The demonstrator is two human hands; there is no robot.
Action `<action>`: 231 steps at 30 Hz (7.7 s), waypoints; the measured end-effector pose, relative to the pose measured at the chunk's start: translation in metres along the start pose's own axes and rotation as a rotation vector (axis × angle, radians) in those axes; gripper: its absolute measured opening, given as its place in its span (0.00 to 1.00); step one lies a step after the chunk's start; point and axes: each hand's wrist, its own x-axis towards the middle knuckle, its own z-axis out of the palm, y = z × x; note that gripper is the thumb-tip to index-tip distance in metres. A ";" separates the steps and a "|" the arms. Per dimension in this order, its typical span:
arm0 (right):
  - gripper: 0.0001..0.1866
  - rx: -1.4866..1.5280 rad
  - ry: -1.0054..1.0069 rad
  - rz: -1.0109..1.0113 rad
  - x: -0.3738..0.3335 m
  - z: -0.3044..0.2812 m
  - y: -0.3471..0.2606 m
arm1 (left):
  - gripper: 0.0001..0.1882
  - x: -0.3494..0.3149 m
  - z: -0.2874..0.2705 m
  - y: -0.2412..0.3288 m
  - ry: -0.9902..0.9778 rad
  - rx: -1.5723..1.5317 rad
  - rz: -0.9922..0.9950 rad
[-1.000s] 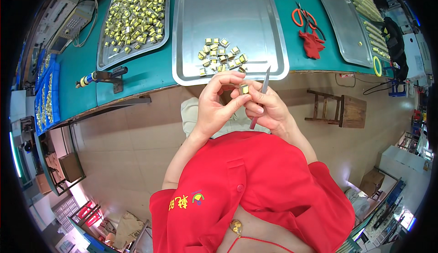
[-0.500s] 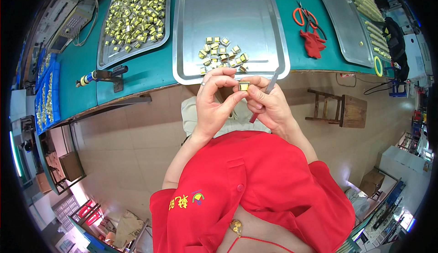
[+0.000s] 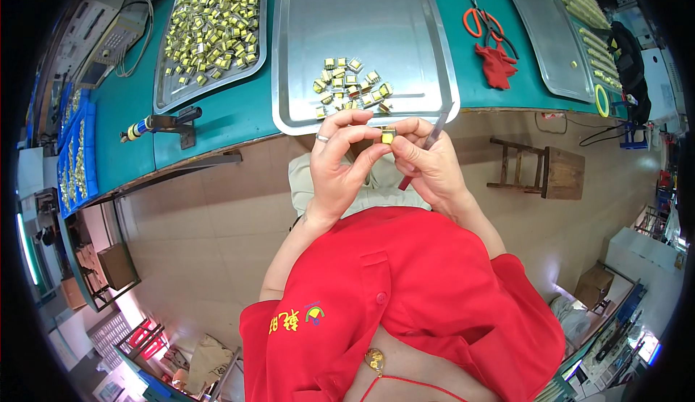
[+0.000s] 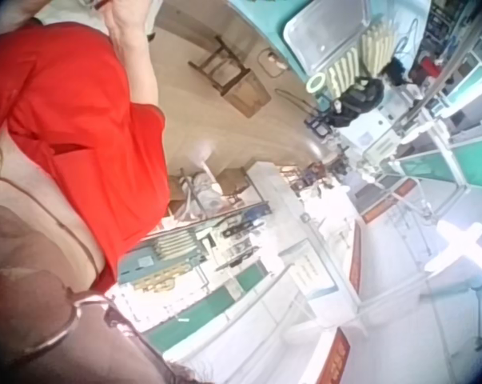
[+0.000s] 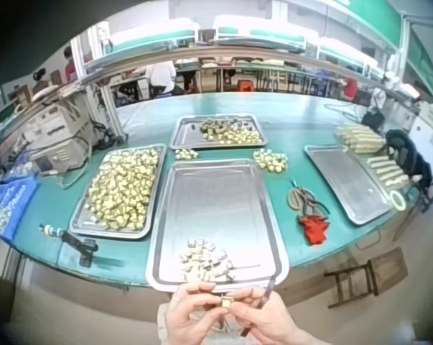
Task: The person places a metal tray onto an overhead shelf, then picks up small transformers from a tray and scrapes each component with a small blade.
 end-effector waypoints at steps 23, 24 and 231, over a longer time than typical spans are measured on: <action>0.17 -0.264 0.180 -0.204 0.051 0.005 -0.064 | 0.18 0.022 -0.046 -0.037 0.186 0.387 0.103; 0.15 -0.366 0.157 -0.295 0.064 0.005 -0.081 | 0.18 0.026 -0.056 -0.047 0.196 0.394 0.152; 0.13 -1.202 -0.046 -0.538 0.035 -0.005 -0.029 | 0.17 -0.014 -0.017 -0.006 0.075 -0.423 -0.516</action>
